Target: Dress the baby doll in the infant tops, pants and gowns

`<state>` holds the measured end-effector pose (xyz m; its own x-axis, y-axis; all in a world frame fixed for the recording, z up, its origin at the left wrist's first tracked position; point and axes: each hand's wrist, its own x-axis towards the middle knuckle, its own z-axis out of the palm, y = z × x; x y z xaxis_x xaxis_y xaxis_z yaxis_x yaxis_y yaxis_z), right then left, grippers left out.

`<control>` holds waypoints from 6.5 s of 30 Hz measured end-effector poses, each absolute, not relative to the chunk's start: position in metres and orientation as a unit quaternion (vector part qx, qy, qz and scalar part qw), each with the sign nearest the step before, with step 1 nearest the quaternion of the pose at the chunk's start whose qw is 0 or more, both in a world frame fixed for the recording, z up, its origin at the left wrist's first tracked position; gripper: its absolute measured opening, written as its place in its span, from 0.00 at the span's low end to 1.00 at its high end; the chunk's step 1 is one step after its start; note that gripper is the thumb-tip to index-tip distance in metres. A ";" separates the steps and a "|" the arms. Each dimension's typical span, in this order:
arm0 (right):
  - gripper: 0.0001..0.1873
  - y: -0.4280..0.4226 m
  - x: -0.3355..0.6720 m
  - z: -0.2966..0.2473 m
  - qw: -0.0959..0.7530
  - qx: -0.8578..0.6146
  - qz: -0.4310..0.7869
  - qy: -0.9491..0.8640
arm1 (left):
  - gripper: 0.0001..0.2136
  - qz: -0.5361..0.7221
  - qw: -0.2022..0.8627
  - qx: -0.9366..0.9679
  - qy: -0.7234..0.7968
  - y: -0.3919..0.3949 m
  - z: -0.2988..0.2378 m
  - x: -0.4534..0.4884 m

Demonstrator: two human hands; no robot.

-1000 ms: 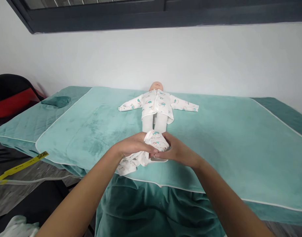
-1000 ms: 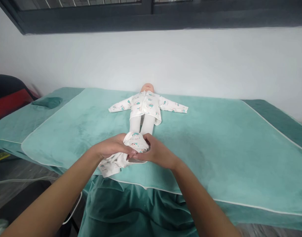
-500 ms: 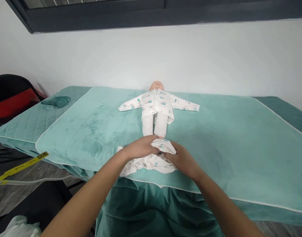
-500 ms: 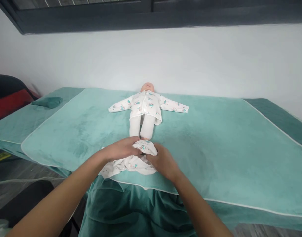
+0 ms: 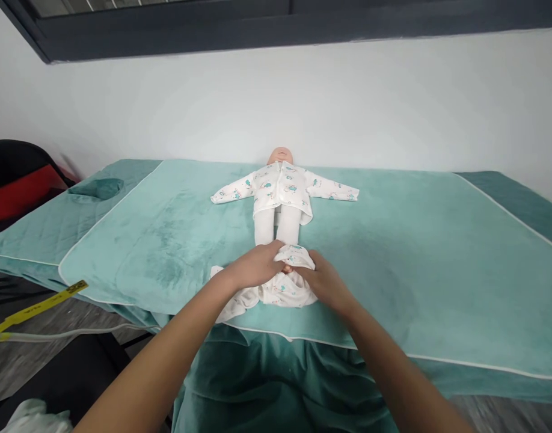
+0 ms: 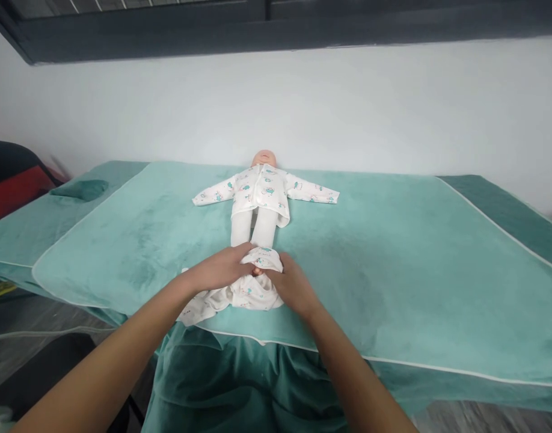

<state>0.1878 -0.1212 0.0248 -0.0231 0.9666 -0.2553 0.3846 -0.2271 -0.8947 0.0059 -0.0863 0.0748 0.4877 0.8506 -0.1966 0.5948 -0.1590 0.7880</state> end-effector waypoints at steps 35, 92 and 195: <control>0.27 -0.098 0.204 0.005 0.490 -0.404 0.636 -0.439 | 0.05 0.282 0.450 0.715 0.455 -0.067 0.068 0.010; 0.10 -0.062 0.195 0.080 0.253 -0.482 0.472 -0.694 | 0.10 0.454 0.568 0.468 0.502 -0.091 0.053 -0.019; 0.15 -0.074 0.139 0.072 0.152 -0.422 0.471 -0.760 | 0.23 0.437 0.434 0.491 0.616 -0.121 0.025 -0.019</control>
<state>0.1391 -0.0738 0.0719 -0.5982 0.7838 -0.1668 0.4979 0.2005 -0.8437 -0.0189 -0.1207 0.0255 -0.1414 0.9843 -0.1052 0.2249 0.1354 0.9649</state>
